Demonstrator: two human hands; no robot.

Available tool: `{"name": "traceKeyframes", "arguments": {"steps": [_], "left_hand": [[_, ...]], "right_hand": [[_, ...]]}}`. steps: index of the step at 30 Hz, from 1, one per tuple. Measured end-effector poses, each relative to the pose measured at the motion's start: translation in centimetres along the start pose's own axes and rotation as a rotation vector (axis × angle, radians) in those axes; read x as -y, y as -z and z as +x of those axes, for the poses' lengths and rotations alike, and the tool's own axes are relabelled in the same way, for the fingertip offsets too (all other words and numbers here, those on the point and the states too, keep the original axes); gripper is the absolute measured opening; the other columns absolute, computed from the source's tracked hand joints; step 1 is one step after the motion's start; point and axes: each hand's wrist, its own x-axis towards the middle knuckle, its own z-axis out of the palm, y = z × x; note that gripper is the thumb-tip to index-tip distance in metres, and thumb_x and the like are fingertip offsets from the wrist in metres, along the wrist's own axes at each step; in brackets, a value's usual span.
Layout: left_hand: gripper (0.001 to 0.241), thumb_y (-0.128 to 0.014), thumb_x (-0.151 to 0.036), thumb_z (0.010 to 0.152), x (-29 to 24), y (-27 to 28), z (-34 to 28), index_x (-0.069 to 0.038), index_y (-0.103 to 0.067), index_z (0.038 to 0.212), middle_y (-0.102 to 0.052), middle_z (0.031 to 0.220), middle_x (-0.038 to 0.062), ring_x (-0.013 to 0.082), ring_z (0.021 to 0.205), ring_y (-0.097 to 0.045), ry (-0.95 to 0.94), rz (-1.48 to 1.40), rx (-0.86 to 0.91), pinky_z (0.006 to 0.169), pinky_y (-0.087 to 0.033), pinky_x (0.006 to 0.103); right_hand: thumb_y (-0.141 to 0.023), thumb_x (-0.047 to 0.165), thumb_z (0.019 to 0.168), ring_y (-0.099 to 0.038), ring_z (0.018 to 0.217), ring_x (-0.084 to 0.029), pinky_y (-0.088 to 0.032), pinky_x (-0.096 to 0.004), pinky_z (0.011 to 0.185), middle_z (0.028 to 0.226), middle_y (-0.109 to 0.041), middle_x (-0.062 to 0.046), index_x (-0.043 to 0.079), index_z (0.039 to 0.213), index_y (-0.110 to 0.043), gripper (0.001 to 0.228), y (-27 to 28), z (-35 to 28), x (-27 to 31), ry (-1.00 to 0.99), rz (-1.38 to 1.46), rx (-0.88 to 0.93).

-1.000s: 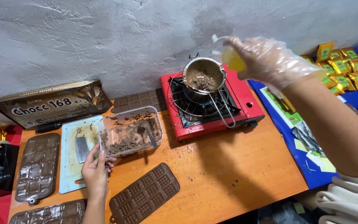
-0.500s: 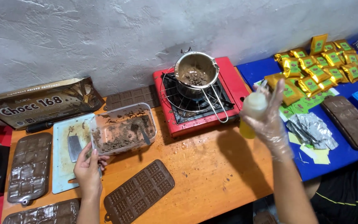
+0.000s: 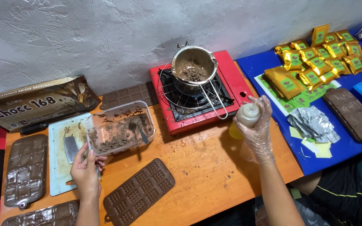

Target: A person wearing plastic gloves uses a spoon to transfer chocolate flakes from a plastic container into a small pot heating on a portable gas stove.

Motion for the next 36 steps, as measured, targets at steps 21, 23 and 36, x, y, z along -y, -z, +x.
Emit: {"name": "traceKeyframes", "arguments": {"steps": [21, 23, 36], "left_hand": [[0.041, -0.052, -0.012, 0.095, -0.4, -0.1, -0.3, -0.001, -0.045, 0.133, -0.061, 0.075, 0.017, 0.0159, 0.059, -0.055, -0.017, 0.005, 0.029, 0.048, -0.039, 0.0217], [0.041, -0.051, -0.011, 0.095, -0.5, 0.0, -0.3, 0.0, -0.044, 0.134, -0.061, 0.075, 0.017, 0.0161, 0.06, -0.056, -0.015, 0.002, 0.037, 0.048, -0.04, 0.0221], [0.039, -0.05, -0.01, 0.096, -0.4, 0.0, -0.3, -0.001, -0.045, 0.133, -0.061, 0.074, 0.017, 0.0162, 0.057, -0.054, -0.016, 0.031, 0.033, 0.048, -0.04, 0.0227]], "right_hand": [[-0.062, -0.01, 0.082, -0.052, 0.107, -0.027, -0.05, -0.035, 0.09, 0.122, -0.04, -0.02, 0.025, 0.135, -0.023, 0.074, -0.1, -2.9, -0.5, 0.059, -0.051, -0.078], [-0.064, -0.008, 0.081, -0.054, 0.104, -0.028, -0.054, -0.033, 0.086, 0.123, -0.042, -0.019, 0.024, 0.133, -0.024, 0.073, 0.6, -2.8, -0.6, 0.043, -0.015, -0.059], [-0.067, -0.003, 0.086, -0.04, 0.124, -0.039, -0.037, -0.046, 0.107, 0.132, -0.032, -0.032, 0.023, 0.144, -0.004, 0.09, 6.3, -3.4, 0.8, 0.005, -0.441, -0.17]]}}
